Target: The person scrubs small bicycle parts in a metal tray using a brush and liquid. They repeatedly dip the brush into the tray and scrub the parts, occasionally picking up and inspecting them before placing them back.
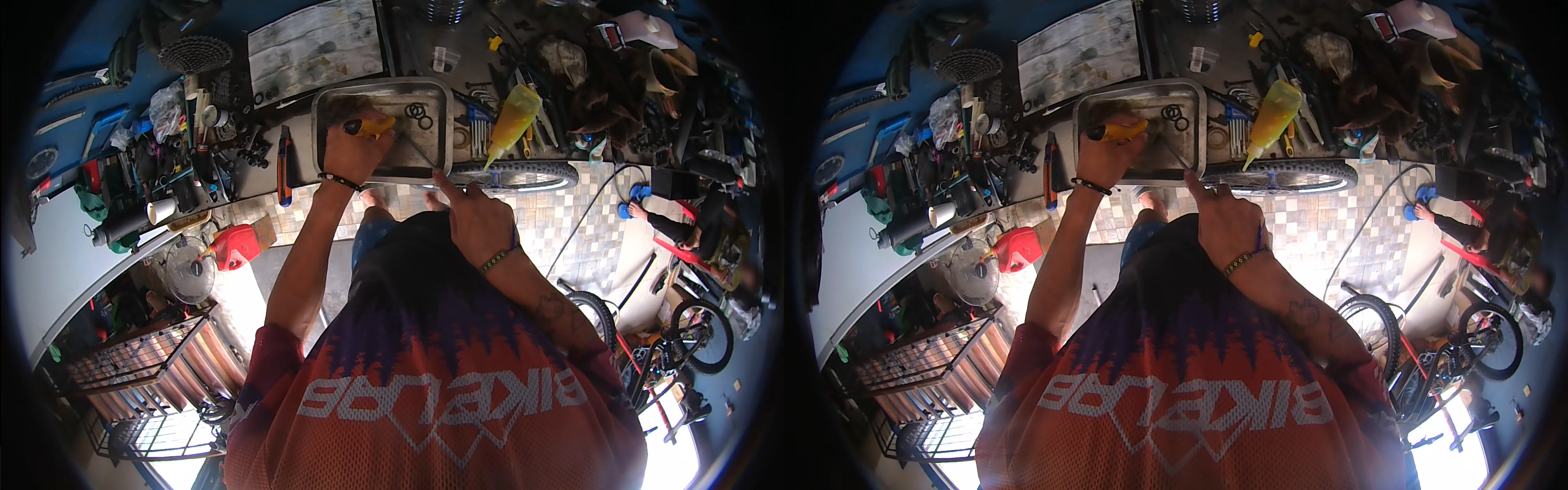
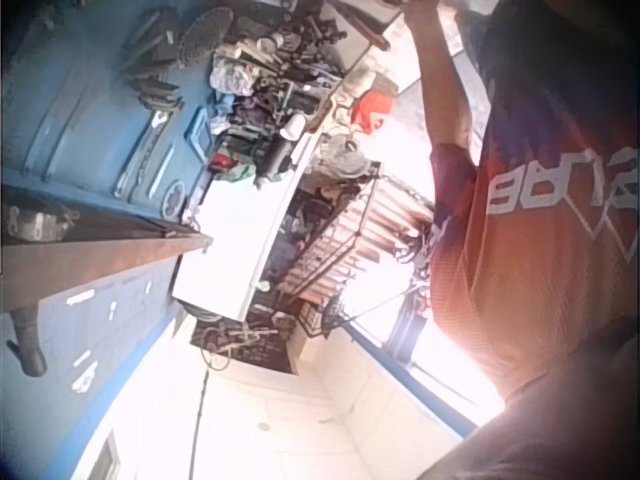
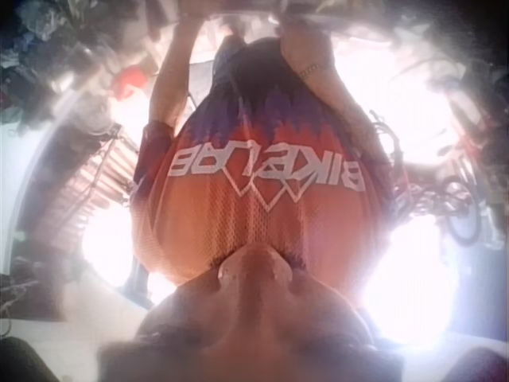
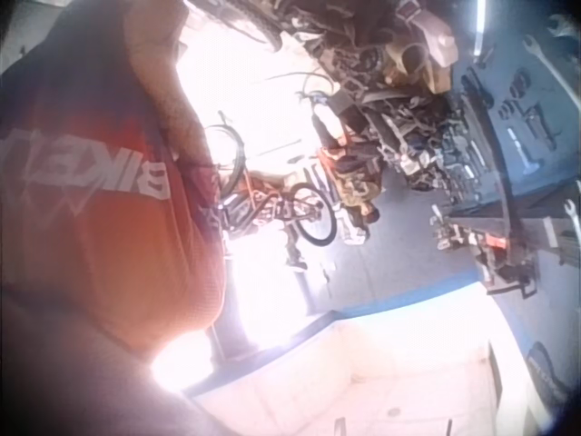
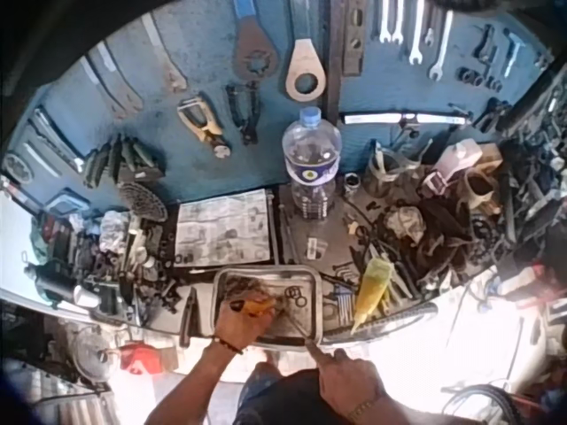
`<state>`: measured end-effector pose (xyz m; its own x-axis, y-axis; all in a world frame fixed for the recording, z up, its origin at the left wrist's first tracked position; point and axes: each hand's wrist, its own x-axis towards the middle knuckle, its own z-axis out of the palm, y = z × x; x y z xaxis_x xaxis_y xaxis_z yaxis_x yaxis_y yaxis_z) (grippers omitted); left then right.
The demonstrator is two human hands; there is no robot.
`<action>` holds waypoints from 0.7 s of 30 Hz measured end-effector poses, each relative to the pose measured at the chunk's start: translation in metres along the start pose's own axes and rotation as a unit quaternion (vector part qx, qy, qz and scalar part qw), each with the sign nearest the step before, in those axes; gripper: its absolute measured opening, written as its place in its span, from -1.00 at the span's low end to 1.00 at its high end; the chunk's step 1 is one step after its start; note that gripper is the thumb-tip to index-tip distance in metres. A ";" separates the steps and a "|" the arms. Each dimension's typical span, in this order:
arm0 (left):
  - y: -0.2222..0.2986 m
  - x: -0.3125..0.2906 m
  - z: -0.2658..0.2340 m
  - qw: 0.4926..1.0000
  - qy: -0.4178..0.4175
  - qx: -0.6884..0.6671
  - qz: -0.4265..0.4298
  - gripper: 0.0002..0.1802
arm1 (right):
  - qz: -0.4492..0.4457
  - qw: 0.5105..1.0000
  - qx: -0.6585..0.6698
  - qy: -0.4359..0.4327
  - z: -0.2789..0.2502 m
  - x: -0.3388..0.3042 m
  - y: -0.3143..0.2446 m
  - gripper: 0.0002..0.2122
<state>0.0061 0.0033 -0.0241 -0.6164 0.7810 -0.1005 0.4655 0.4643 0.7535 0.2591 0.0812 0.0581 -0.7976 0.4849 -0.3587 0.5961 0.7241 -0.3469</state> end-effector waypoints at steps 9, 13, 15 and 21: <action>-0.009 -0.002 0.005 0.997 0.059 -0.038 0.019 -0.74 | -0.001 1.000 -0.010 0.016 0.010 0.005 0.003 -0.52; 0.001 -0.011 0.008 0.997 -0.005 -0.052 0.059 -0.74 | 0.006 0.999 -0.048 -0.014 0.005 0.006 -0.002 -0.43; 0.000 -0.001 -0.002 0.998 0.026 0.051 0.039 -0.75 | 0.005 0.998 -0.062 -0.024 0.004 0.006 -0.004 -0.38; 0.012 0.001 -0.010 0.998 -0.051 0.022 0.012 -0.73 | 0.006 0.998 -0.060 -0.007 0.012 0.006 -0.004 -0.37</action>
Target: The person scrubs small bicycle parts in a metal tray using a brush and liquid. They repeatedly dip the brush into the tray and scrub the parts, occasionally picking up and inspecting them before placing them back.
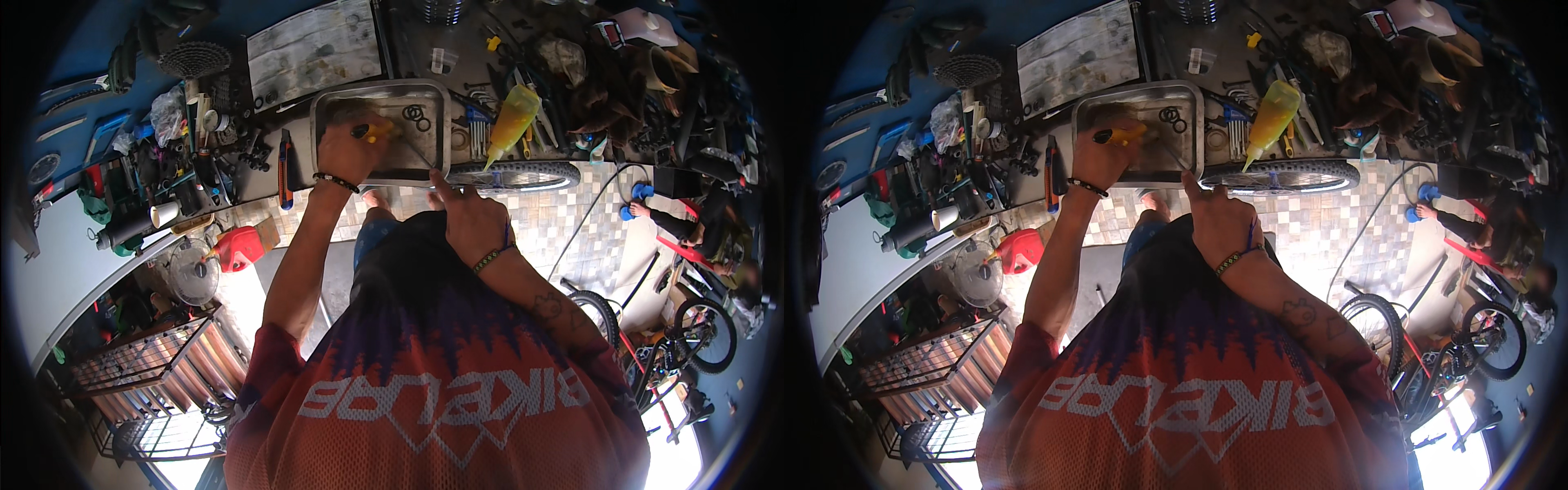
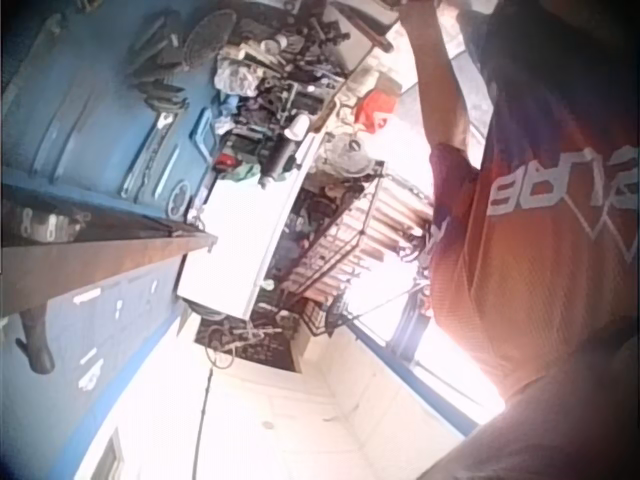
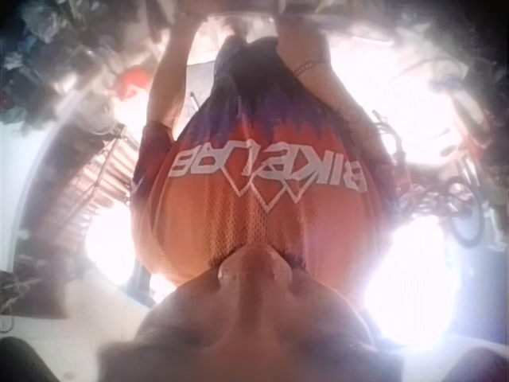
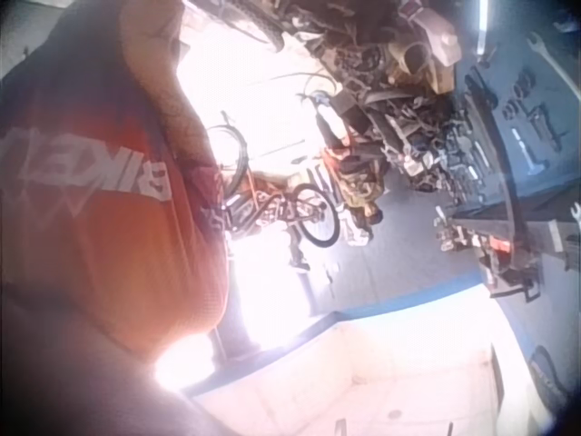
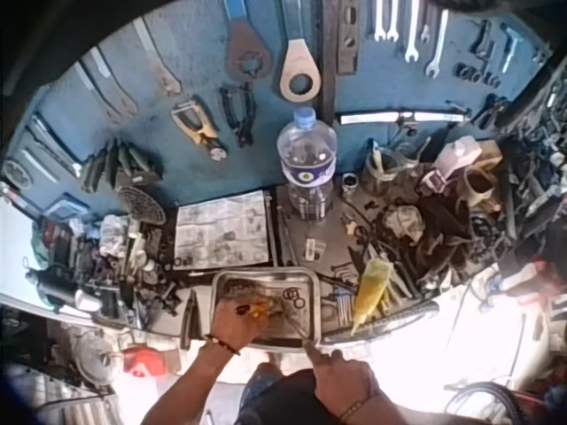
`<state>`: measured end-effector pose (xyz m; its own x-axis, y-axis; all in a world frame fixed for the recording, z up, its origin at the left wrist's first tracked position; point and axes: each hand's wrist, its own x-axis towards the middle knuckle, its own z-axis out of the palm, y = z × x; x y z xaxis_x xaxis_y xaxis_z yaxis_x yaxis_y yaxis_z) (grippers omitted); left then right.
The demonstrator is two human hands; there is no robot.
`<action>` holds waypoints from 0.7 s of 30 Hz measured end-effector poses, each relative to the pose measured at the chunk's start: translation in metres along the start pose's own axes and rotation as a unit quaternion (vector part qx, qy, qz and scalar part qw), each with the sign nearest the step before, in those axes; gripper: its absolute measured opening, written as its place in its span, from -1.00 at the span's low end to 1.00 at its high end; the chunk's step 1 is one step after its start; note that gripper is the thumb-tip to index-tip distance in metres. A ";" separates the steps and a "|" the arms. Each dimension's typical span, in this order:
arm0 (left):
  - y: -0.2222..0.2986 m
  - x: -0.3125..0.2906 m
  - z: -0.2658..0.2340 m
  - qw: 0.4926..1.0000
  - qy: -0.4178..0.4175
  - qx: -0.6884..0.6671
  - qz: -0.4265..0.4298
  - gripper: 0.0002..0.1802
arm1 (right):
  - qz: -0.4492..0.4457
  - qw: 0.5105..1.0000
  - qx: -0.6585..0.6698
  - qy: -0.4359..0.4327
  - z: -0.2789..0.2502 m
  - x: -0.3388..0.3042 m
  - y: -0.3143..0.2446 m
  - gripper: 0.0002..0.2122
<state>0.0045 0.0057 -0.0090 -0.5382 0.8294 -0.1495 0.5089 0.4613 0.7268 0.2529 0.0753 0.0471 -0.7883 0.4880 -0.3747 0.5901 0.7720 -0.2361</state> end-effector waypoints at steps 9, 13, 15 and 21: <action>-0.016 0.007 -0.009 0.997 0.054 0.062 -0.003 -0.68 | 0.016 0.999 0.038 0.021 0.000 -0.001 0.000 -0.56; -0.021 -0.003 -0.003 0.999 0.045 0.014 -0.009 -0.67 | 0.006 0.999 0.045 -0.001 -0.009 -0.002 0.004 -0.42; -0.021 -0.005 -0.001 0.998 0.047 0.019 -0.028 -0.67 | 0.002 0.998 0.056 -0.005 -0.014 -0.006 0.009 -0.36; -0.036 0.008 0.018 0.980 0.191 0.023 0.056 -0.67 | -0.005 0.997 0.073 -0.022 -0.022 -0.009 0.010 -0.38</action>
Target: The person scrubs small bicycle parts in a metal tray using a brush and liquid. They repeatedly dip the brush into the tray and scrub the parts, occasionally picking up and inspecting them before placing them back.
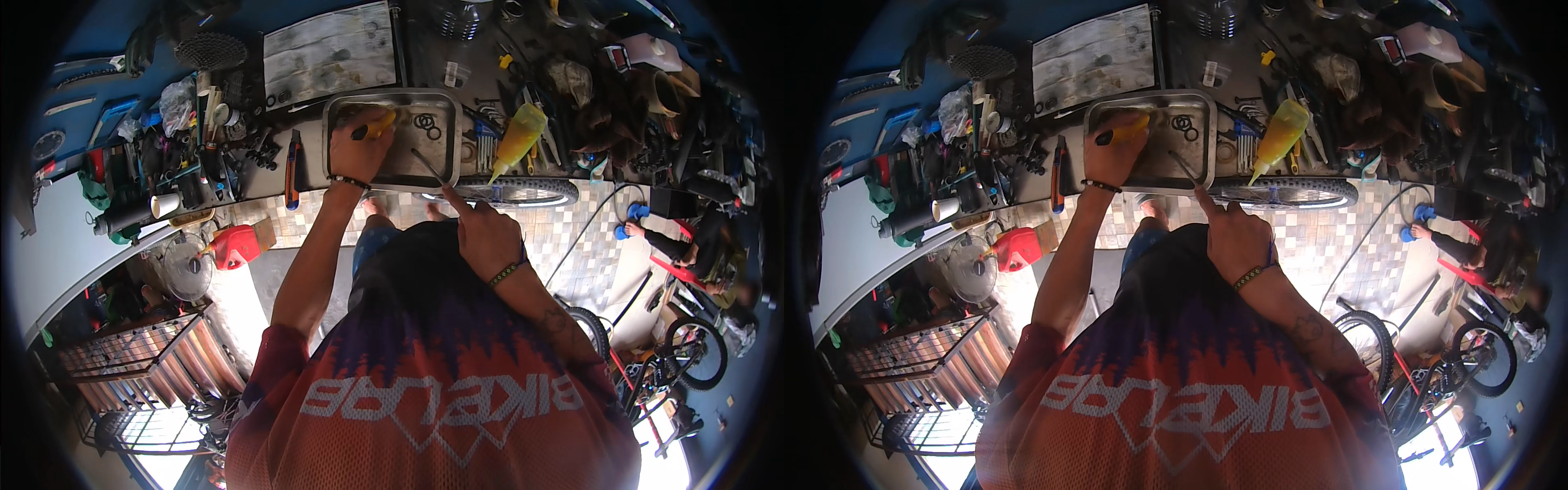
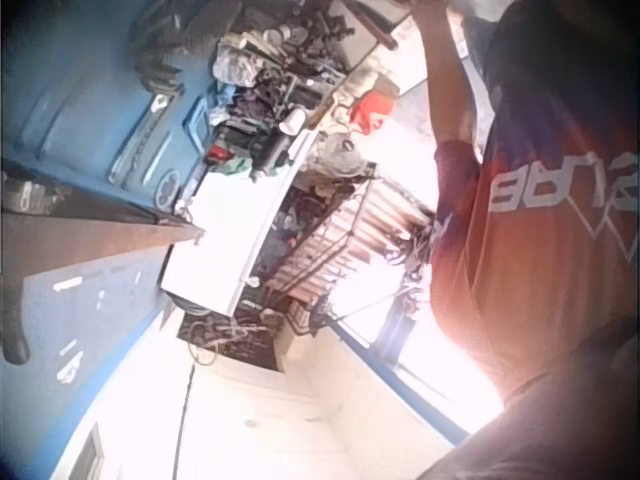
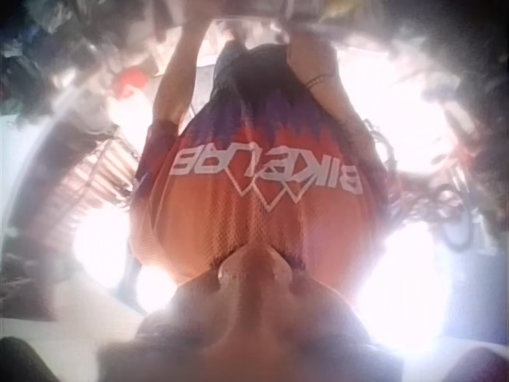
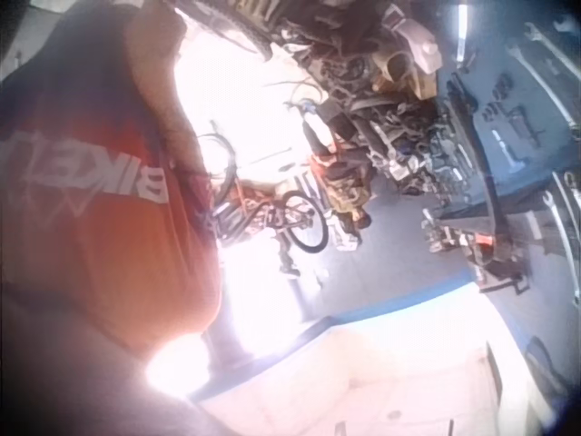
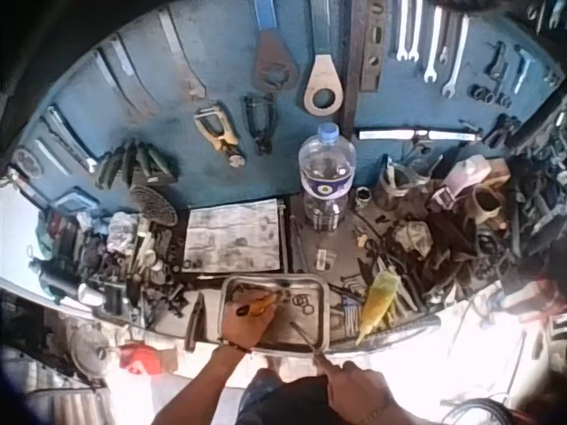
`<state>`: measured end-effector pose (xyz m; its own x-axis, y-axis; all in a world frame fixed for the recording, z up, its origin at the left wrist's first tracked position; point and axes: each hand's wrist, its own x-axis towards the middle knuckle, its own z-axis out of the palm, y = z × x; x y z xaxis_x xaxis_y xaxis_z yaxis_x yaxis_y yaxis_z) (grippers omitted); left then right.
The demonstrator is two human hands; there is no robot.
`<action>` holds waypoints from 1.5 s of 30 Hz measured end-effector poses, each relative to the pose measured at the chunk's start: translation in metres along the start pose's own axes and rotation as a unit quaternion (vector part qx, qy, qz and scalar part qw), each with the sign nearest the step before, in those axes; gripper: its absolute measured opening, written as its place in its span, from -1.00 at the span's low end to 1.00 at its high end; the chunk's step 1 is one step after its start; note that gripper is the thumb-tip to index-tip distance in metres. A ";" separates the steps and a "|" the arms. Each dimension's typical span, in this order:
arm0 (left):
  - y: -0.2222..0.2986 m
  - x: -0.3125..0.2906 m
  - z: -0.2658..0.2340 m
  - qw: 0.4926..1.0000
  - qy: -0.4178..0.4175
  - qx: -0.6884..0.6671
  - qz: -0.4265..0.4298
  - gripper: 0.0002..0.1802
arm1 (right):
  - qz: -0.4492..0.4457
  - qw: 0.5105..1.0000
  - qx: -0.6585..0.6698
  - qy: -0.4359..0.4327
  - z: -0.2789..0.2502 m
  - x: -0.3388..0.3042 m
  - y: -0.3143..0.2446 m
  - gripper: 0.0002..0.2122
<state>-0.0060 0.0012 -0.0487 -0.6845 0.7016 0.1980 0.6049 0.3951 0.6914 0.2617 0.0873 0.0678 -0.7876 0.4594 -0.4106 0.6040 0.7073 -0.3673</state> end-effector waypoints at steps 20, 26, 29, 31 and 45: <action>-0.027 -0.015 -0.043 0.988 -0.046 0.026 -0.148 -0.65 | -0.015 1.000 0.004 0.020 0.009 0.003 0.000 -0.42; -0.011 0.000 -0.043 0.990 -0.032 0.114 -0.078 -0.65 | -0.004 0.999 0.029 0.031 0.003 -0.008 -0.001 -0.41; 0.004 -0.010 -0.032 0.991 -0.084 0.052 -0.088 -0.65 | 0.001 0.999 0.030 0.020 0.001 -0.009 -0.002 -0.41; 0.013 -0.016 -0.027 0.994 -0.068 0.028 -0.080 -0.66 | 0.007 0.999 0.027 0.023 -0.002 -0.012 -0.003 -0.40; 0.035 -0.020 -0.003 0.994 -0.108 -0.032 -0.003 -0.65 | 0.014 1.000 0.000 0.004 -0.008 -0.028 0.005 -0.44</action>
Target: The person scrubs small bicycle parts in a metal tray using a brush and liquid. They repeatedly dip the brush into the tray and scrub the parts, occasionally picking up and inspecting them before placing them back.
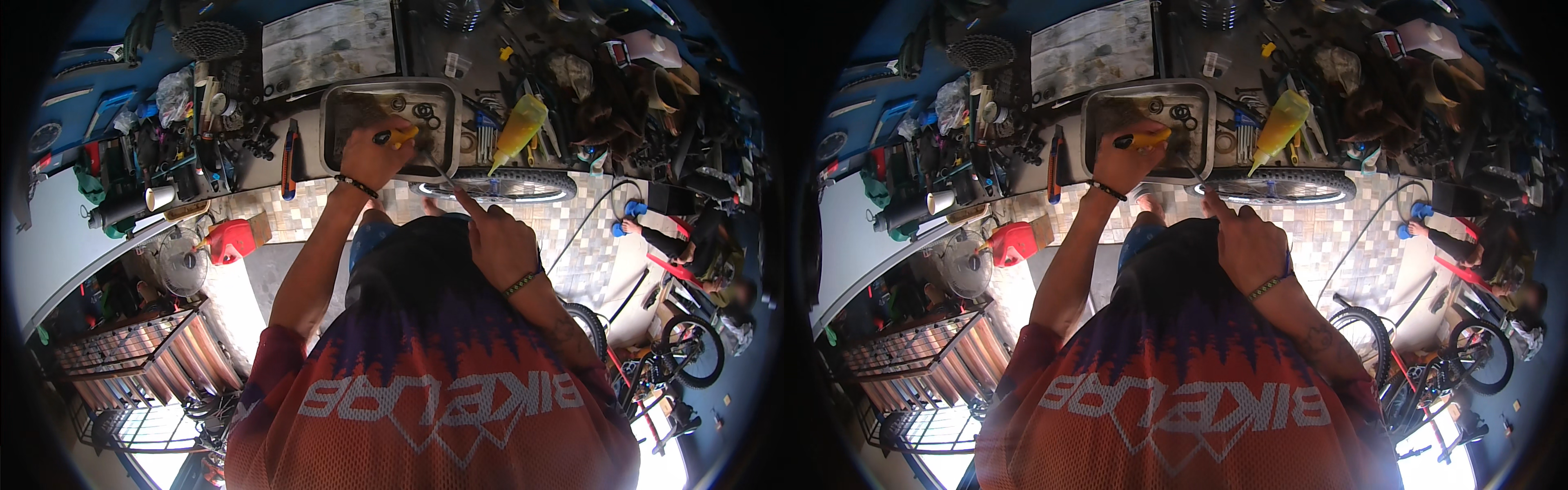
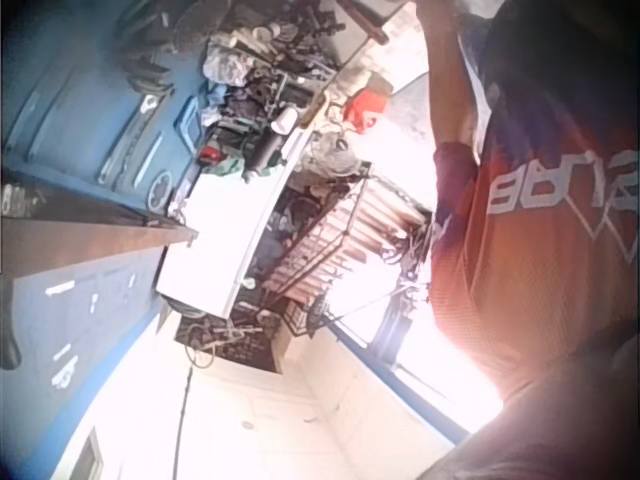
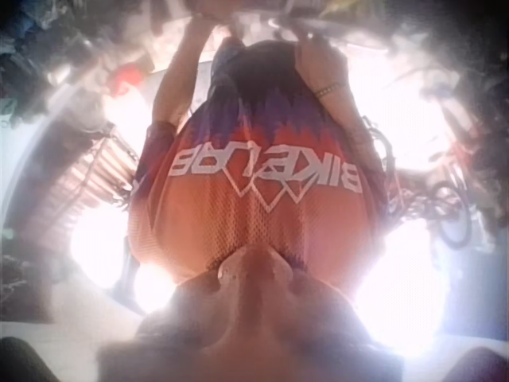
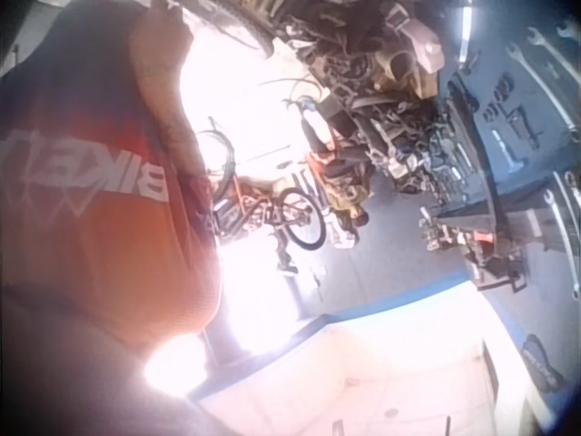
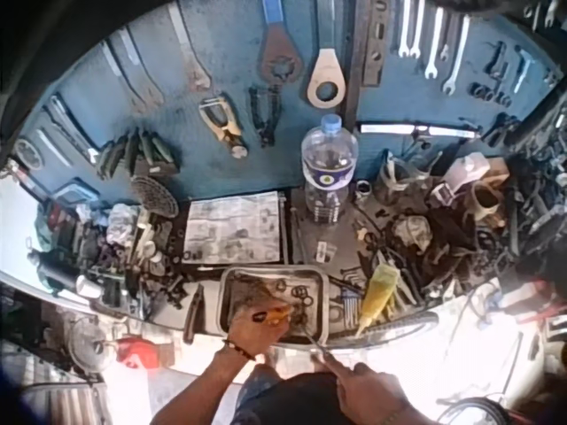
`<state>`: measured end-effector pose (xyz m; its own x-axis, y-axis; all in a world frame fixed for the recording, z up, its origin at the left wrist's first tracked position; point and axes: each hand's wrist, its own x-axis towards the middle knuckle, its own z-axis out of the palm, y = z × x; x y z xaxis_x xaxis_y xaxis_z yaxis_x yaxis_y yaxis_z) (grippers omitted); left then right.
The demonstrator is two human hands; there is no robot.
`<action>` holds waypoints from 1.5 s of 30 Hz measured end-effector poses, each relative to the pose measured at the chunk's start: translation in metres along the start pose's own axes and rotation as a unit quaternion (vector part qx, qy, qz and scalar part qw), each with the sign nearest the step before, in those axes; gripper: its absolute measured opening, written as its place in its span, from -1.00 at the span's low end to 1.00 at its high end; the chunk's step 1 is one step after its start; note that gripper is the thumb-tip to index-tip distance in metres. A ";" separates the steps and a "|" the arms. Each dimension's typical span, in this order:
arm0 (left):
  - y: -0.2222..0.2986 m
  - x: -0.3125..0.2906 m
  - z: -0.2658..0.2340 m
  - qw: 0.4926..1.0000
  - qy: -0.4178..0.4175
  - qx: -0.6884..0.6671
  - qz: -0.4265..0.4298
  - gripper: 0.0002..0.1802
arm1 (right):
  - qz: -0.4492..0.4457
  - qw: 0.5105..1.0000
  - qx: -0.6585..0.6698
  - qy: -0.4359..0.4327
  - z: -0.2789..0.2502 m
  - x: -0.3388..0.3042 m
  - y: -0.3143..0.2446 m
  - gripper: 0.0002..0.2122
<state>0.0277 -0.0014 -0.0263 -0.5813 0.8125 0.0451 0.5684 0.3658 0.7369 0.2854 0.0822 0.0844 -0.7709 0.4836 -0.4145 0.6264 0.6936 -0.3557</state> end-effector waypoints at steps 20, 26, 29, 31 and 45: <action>-0.034 0.008 -0.026 0.997 0.027 0.004 -0.066 -0.69 | -0.023 0.999 0.006 0.027 0.013 0.011 0.002 -0.40; -0.012 0.009 -0.037 0.995 -0.007 -0.038 -0.095 -0.66 | -0.021 0.999 -0.002 0.029 0.018 0.009 0.004 -0.40; -0.012 0.004 -0.030 0.993 -0.060 0.004 -0.101 -0.67 | -0.025 0.999 0.002 0.024 0.019 0.010 0.003 -0.40; -0.012 0.006 -0.022 0.995 -0.040 0.033 -0.085 -0.66 | -0.028 0.999 0.005 0.023 0.018 0.010 0.002 -0.40; -0.008 0.010 -0.023 0.996 -0.024 0.056 -0.070 -0.65 | -0.025 0.998 0.039 0.037 0.022 0.021 -0.007 -0.41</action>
<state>0.0038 -0.0072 -0.0163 -0.6323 0.7697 -0.0880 0.5466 0.5237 0.6534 0.2670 0.0755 0.0594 -0.8059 0.4900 -0.3323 0.5920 0.6757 -0.4394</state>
